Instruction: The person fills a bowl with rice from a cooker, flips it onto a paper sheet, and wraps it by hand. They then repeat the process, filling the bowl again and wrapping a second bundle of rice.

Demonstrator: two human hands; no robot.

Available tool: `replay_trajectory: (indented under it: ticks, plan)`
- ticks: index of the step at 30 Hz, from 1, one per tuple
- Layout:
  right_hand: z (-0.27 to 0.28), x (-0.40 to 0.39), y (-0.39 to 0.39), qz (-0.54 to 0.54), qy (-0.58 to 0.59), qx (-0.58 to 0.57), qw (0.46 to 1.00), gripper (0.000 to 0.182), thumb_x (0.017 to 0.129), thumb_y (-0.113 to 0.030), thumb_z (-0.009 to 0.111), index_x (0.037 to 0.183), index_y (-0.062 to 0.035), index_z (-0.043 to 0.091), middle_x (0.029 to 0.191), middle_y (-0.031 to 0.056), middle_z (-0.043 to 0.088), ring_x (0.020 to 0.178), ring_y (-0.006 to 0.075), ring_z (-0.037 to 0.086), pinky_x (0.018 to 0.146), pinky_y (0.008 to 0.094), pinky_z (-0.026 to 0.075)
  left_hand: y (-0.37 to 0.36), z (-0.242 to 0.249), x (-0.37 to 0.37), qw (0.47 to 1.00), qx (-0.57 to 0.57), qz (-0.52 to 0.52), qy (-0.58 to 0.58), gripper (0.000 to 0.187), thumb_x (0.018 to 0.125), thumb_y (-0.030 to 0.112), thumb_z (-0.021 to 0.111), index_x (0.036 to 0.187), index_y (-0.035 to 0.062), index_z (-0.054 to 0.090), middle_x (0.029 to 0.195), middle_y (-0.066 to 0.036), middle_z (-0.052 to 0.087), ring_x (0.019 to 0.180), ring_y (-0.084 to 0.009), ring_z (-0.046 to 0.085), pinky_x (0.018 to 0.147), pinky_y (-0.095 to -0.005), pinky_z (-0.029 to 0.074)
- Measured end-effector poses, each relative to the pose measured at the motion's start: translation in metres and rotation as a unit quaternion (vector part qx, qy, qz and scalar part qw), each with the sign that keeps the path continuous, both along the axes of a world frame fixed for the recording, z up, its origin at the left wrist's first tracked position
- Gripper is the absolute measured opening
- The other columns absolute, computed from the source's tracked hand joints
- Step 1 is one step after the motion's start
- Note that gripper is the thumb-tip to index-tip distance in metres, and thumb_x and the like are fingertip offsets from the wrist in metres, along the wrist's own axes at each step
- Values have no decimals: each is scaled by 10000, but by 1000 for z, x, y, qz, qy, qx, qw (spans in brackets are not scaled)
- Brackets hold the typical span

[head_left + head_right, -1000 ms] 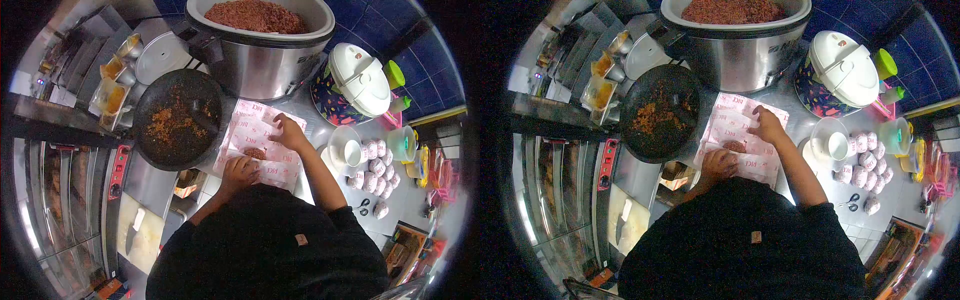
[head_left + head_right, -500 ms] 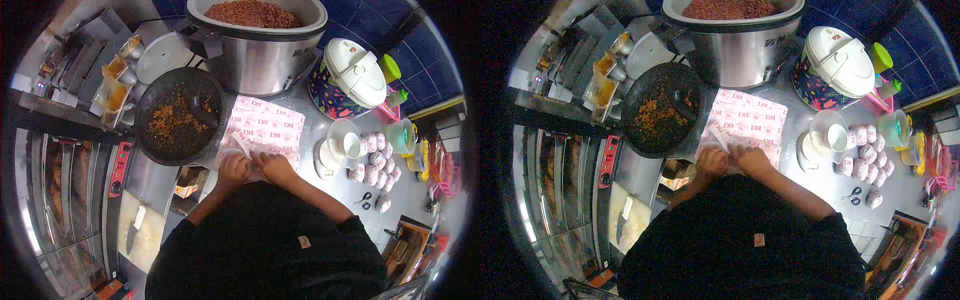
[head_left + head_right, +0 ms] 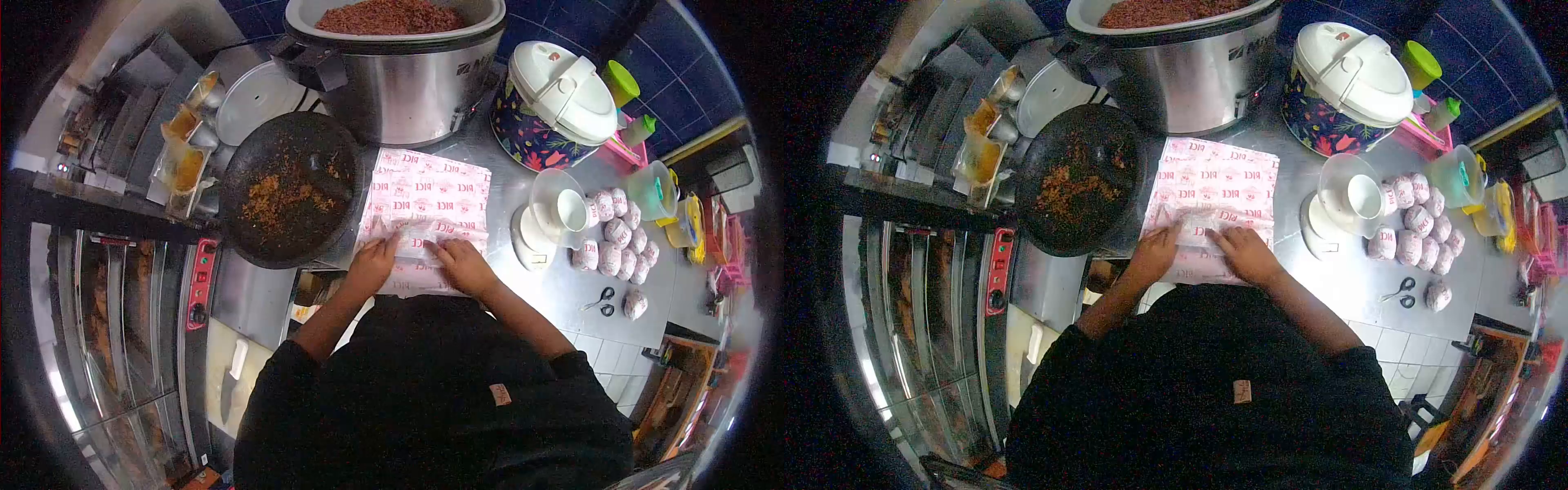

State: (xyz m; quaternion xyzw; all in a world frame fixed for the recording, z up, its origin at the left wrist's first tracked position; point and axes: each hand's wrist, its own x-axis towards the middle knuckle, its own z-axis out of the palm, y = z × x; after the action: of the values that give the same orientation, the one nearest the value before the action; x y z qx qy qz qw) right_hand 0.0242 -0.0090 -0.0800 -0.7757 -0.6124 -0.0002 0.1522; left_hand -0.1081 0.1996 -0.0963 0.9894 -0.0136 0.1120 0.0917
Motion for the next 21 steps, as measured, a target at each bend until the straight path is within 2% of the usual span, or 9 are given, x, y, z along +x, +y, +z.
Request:
replay_trajectory:
  ticks: [5,8,9,10,11,13,15,17,21]
  plan:
    - [-24,17,-16,-6,117,42,992,374,762,-92,603,1136,-101,604,1071,98,615,992,274,573,868,385,456,1,-11,-18,996,-51,-12,-71,431,808,73,533,1221,-37,475,1069,-161,637,965,-315,623,892,-374,482]
    - [-13,27,-12,-33,224,47,973,274,747,-31,598,1004,-90,670,1020,115,648,978,285,593,858,376,464,20,-30,-14,994,-72,-66,-49,453,800,109,572,1226,13,454,1020,-177,641,922,-348,626,840,-403,497]
    - [-7,32,-9,-54,263,39,962,252,740,-1,593,956,-88,689,986,128,659,963,297,604,844,373,471,20,-15,-9,992,-108,-29,50,432,815,111,572,1219,12,452,1008,-216,630,916,-363,624,823,-426,498]
    - [0,40,-6,-54,306,10,951,289,760,-19,613,1040,-89,618,972,157,655,923,332,621,791,397,492,21,-4,-2,979,-143,8,148,411,831,113,571,1211,11,450,996,-255,619,910,-379,622,807,-449,498]
    - [6,45,-1,-55,305,9,951,289,760,-19,613,1040,-89,618,972,157,655,923,332,621,791,397,492,21,2,6,979,-143,8,148,411,831,113,571,1211,11,450,996,-255,619,910,-379,622,807,-449,498]
    - [16,48,16,-206,388,-69,896,334,770,-46,644,1076,-85,518,925,197,651,859,350,639,726,409,497,25,9,24,930,-288,138,181,380,846,111,549,1200,25,442,911,-249,633,825,-393,634,718,-468,505]
    - [17,47,36,-240,341,-114,902,402,746,-83,685,1083,-67,467,862,208,650,828,362,645,709,434,504,28,4,43,936,-289,124,157,445,809,83,582,1219,17,420,844,-233,644,780,-402,636,673,-463,512]
    - [1,47,51,-279,182,-138,933,423,717,-108,710,1064,-41,478,819,203,649,809,371,645,710,448,510,20,-2,62,962,-143,170,159,386,807,87,570,1173,43,455,844,-237,634,814,-410,634,700,-472,509]
    - [12,46,62,-291,139,-188,928,444,685,-117,729,1048,-34,489,880,199,644,858,361,636,726,431,514,2,38,71,951,-32,187,245,415,776,72,596,1172,38,477,890,-217,643,820,-407,638,719,-460,513]
